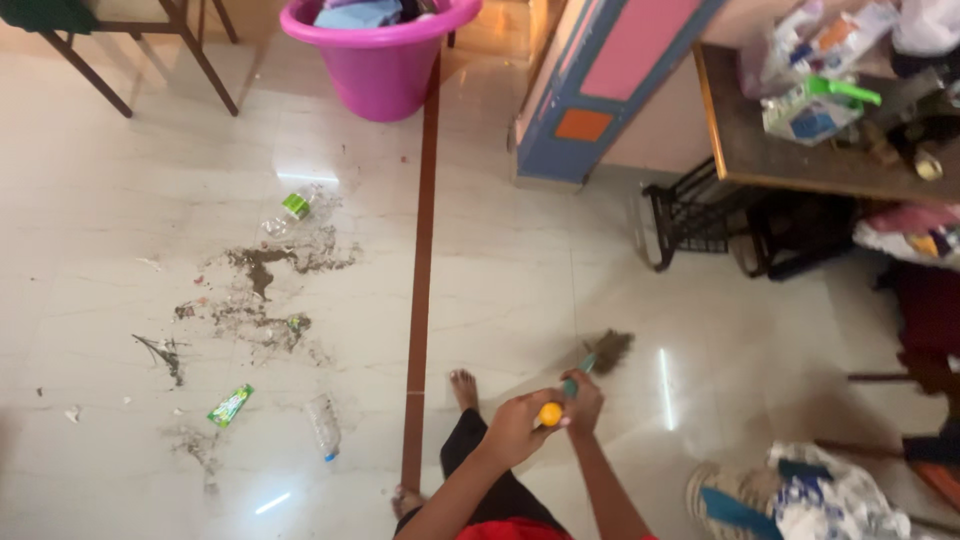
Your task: The person sweeps debris, plastic bottles, and wrappers across the tiled floor of a room using a broom, moving the items into a central pile.
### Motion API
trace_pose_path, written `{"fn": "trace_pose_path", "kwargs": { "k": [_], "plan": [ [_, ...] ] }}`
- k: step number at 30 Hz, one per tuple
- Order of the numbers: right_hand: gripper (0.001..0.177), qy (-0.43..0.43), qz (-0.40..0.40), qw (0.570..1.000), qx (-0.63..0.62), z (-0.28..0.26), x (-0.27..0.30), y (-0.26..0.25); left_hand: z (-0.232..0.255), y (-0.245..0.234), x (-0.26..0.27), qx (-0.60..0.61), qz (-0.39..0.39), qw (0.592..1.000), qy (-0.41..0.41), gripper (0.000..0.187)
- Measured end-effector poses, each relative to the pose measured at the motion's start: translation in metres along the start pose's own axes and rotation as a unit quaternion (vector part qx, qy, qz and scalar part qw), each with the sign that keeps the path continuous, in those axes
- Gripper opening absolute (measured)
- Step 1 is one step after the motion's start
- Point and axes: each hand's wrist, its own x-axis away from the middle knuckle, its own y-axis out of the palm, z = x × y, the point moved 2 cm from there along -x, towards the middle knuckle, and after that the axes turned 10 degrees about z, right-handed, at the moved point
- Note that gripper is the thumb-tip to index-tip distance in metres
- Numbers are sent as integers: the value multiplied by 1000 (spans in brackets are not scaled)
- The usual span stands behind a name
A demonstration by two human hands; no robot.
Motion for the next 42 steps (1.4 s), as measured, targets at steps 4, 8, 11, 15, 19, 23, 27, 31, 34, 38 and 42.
{"fn": "trace_pose_path", "kwargs": {
  "k": [4, 8, 11, 15, 19, 23, 27, 31, 34, 38, 42],
  "plan": [
    [47, 58, -115, 987, -91, -20, -8, 72, -15, -33, -15, -38, 84, 996, -3, 23],
    [42, -11, -240, 952, -191, -83, -15, 162, -15, -101, -26, -115, 143, 973, -142, 26],
    [26, 31, -300, 918, -258, -152, -16, 213, -4, -150, -24, -163, 232, 945, -162, 30],
    [22, -109, -337, 901, -250, -227, -47, 230, 25, -170, -28, -188, 306, 927, -107, 26],
    [17, -93, -296, 900, -305, -252, -93, 216, 52, -160, -58, -274, 265, 924, -19, 26],
    [21, -74, -183, 921, -336, -238, -150, 170, 77, -129, -104, -268, 141, 953, 24, 40],
    [14, 23, -53, 909, -413, -194, -189, 106, 101, -97, -135, -236, 11, 967, 96, 40],
    [24, 87, 41, 929, -358, -115, -197, 44, 105, -48, -165, -216, -157, 959, 89, 43],
    [19, 139, 164, 943, -255, -48, -188, 0, 111, -2, -182, -104, -202, 960, 164, 59],
    [27, 26, 294, 954, -62, 25, -153, -64, 110, 63, -196, -16, -266, 946, 187, 47],
    [26, 224, 363, 904, -33, 92, -98, -94, 87, 121, -200, 19, -379, 923, 64, 31]
  ]
}}
